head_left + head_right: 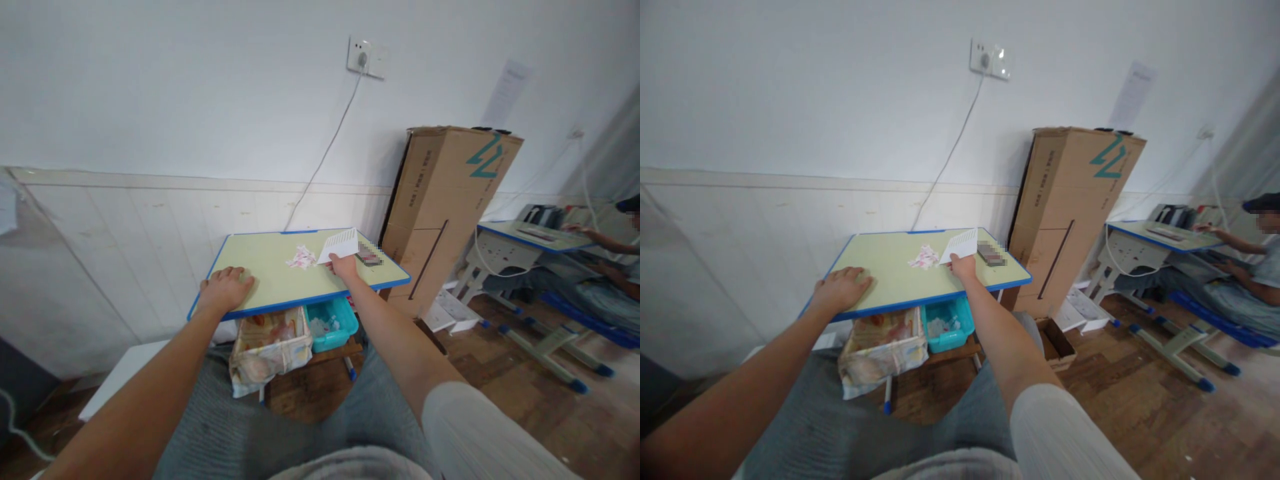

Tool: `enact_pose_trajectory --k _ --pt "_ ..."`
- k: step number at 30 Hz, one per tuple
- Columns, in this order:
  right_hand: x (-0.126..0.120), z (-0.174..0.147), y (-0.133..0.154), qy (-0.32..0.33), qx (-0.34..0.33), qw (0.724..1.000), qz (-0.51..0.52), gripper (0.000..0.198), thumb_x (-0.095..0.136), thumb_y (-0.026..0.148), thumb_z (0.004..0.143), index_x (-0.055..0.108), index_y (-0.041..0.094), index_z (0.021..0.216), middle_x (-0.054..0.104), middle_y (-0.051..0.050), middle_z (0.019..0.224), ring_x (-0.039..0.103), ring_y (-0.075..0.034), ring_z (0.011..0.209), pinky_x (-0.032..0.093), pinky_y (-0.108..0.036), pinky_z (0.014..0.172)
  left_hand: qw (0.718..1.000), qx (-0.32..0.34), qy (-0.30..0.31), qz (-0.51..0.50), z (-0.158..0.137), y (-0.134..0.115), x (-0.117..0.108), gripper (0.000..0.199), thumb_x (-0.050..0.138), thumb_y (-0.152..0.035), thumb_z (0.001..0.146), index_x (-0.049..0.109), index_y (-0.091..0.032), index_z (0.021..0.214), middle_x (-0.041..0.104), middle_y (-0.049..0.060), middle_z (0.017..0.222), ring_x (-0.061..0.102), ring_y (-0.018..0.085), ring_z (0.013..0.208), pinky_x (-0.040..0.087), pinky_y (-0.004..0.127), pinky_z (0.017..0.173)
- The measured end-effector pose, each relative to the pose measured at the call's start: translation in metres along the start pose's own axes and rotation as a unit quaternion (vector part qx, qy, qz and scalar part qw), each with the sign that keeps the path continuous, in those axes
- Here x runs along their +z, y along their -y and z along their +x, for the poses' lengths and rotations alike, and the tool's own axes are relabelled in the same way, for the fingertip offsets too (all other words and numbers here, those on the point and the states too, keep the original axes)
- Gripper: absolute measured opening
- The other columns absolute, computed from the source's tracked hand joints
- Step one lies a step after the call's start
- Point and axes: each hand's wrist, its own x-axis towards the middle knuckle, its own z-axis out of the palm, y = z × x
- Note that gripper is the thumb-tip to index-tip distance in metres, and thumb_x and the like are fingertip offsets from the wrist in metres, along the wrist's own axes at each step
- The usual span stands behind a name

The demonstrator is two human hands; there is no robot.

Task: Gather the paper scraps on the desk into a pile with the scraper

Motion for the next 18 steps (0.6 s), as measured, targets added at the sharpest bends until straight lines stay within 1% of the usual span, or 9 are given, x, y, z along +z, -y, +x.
enact_pose_trajectory --k 5,10,14,18 --pt "-0.007 -0.010 -0.005 -0.016 -0.052 0.998 -0.029 0.045 0.087 0.043 0.120 0.076 0.023 0.159 0.078 -0.015 0.161 0.082 -0.034 0.133 0.073 -0.057 0.112 1.000 0.007 -0.016 -0.006 0.000 0.000 0.001 0.079 0.037 -0.060 0.117 0.068 -0.021 0.178 0.061 0.026 0.188 0.056 0.050 0.174 0.048 0.075 0.138" --pt "-0.018 -0.023 -0.015 -0.004 -0.089 0.995 -0.042 0.044 0.087 0.044 0.120 0.077 0.023 0.157 0.078 -0.014 0.159 0.083 -0.034 0.132 0.074 -0.056 0.111 1.000 0.014 -0.011 -0.009 0.000 0.001 0.001 0.081 0.035 -0.060 0.117 0.066 -0.018 0.179 0.059 0.026 0.190 0.054 0.051 0.175 0.046 0.077 0.139" --pt "-0.023 -0.028 -0.018 -0.002 -0.105 0.994 -0.038 0.044 0.087 0.042 0.120 0.076 0.023 0.158 0.078 -0.014 0.159 0.083 -0.033 0.131 0.074 -0.056 0.111 1.000 0.012 0.002 -0.012 0.000 0.000 -0.002 0.085 0.033 -0.061 0.117 0.063 -0.015 0.181 0.057 0.027 0.191 0.053 0.051 0.176 0.046 0.078 0.139" --pt "-0.025 -0.029 -0.018 0.010 -0.088 0.996 -0.032 0.044 0.087 0.043 0.119 0.077 0.022 0.157 0.079 -0.014 0.158 0.083 -0.033 0.131 0.074 -0.056 0.110 1.000 0.009 0.008 -0.003 -0.001 0.000 -0.003 0.086 0.031 -0.061 0.116 0.061 -0.015 0.182 0.056 0.027 0.192 0.053 0.051 0.176 0.046 0.077 0.140"
